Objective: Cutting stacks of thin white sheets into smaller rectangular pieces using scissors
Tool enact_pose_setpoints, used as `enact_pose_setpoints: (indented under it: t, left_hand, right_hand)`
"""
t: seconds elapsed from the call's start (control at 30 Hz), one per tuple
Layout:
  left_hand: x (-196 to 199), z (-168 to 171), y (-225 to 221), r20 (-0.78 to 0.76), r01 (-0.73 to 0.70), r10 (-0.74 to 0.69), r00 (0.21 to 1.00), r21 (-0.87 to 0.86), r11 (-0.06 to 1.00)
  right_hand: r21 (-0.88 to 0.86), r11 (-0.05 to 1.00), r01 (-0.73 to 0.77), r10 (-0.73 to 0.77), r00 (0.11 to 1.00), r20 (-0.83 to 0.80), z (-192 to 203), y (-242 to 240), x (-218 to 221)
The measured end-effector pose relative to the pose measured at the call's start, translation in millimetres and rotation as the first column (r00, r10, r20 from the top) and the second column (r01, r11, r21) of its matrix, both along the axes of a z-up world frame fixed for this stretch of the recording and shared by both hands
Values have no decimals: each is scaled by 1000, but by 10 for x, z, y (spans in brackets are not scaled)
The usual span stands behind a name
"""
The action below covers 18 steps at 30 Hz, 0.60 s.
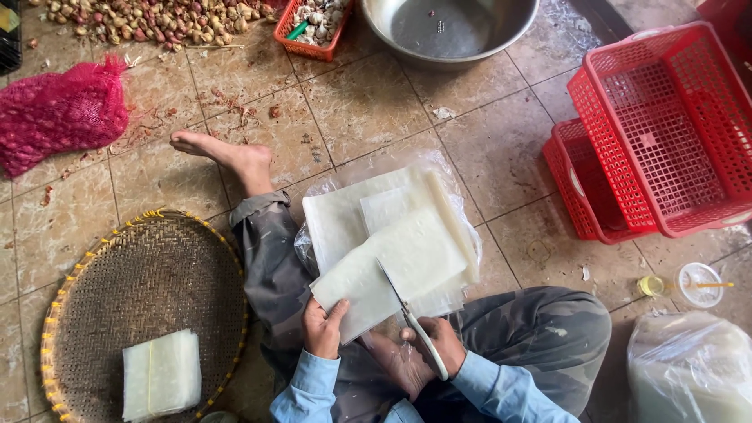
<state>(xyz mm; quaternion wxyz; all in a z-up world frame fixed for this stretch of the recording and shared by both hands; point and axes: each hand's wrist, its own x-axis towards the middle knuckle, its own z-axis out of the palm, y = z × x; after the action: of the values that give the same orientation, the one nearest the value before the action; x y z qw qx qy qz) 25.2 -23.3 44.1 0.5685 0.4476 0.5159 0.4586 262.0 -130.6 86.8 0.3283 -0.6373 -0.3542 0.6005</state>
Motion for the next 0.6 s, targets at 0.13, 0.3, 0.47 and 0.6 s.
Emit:
enact_pose_setpoints:
  t: [0.13,0.3,0.47,0.6]
  left_hand:
    - [-27,-104,26,41,-37,41,998,-94,995]
    - [-67,-98,37,198,10,27,980,-186,983]
    - [-118,-58,39,227,62,-16,974,-195,979]
    - [-147,-47,69,210,48,-4,978,-203,978]
  right_hand:
    - [36,998,58,-58,998,-6,-281,-64,-19]
    - [114,991,-73,83,992,-93,-265,99,9]
    - [151,985,-77,106,976,-188,-130,398,-26]
    - [-16,998,58,-60,954,-294,-294,408,-109]
